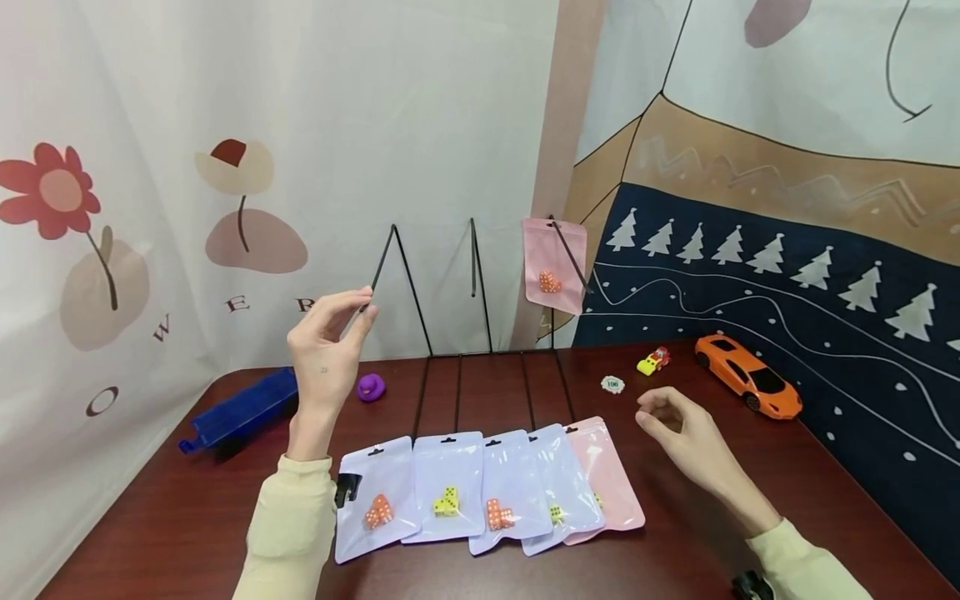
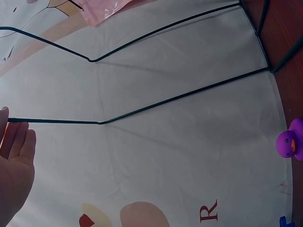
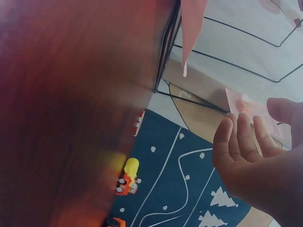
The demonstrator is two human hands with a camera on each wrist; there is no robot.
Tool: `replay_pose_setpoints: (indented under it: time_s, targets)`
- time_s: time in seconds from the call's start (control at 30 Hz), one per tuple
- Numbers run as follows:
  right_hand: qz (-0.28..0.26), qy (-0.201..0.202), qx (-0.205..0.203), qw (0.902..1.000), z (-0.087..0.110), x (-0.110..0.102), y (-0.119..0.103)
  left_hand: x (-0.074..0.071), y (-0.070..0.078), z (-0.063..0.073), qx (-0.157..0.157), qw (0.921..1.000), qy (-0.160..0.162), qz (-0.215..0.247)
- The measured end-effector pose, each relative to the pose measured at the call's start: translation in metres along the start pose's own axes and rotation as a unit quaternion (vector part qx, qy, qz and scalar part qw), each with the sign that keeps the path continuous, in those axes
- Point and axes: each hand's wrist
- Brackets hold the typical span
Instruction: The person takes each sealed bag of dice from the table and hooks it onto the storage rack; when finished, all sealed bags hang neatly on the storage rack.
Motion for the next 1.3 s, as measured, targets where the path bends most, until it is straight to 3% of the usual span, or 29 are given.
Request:
replay_pose_setpoints:
  time_s: [0.5,0.83,0.93,1.17,1.3]
  targets:
    - [-0.037,-0.019,-0.020,0.9989,0.019,0.011,0.002,0.002,-0.003,0.002,-0.005,0.9998,-0.005,0.016]
    - [-0.027,-0.070,0.014,0.9971,0.024,0.009,-0.002,0.001,0.002,0.000,-0.004,1.0000,-0.002,0.004]
    - [-0.036,-0.081,0.023,0.9958,0.025,0.009,-0.005,0.001,-0.001,0.001,-0.005,1.0000,0.000,0.004]
    - [-0.060,-0.121,0.051,0.9895,0.030,0.010,-0.007,0.000,-0.025,0.004,-0.004,0.9999,0.003,0.012]
    - [-0.078,-0.146,0.074,0.9834,0.034,0.011,-0.008,-0.001,-0.029,0.004,0.000,0.9999,0.003,0.016]
Point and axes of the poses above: each hand's wrist, its own z-axis away from the middle knuckle, its own x-axis out of the palm, y = z × x, and after that the axes turned 7 degrees about -y, right-handed
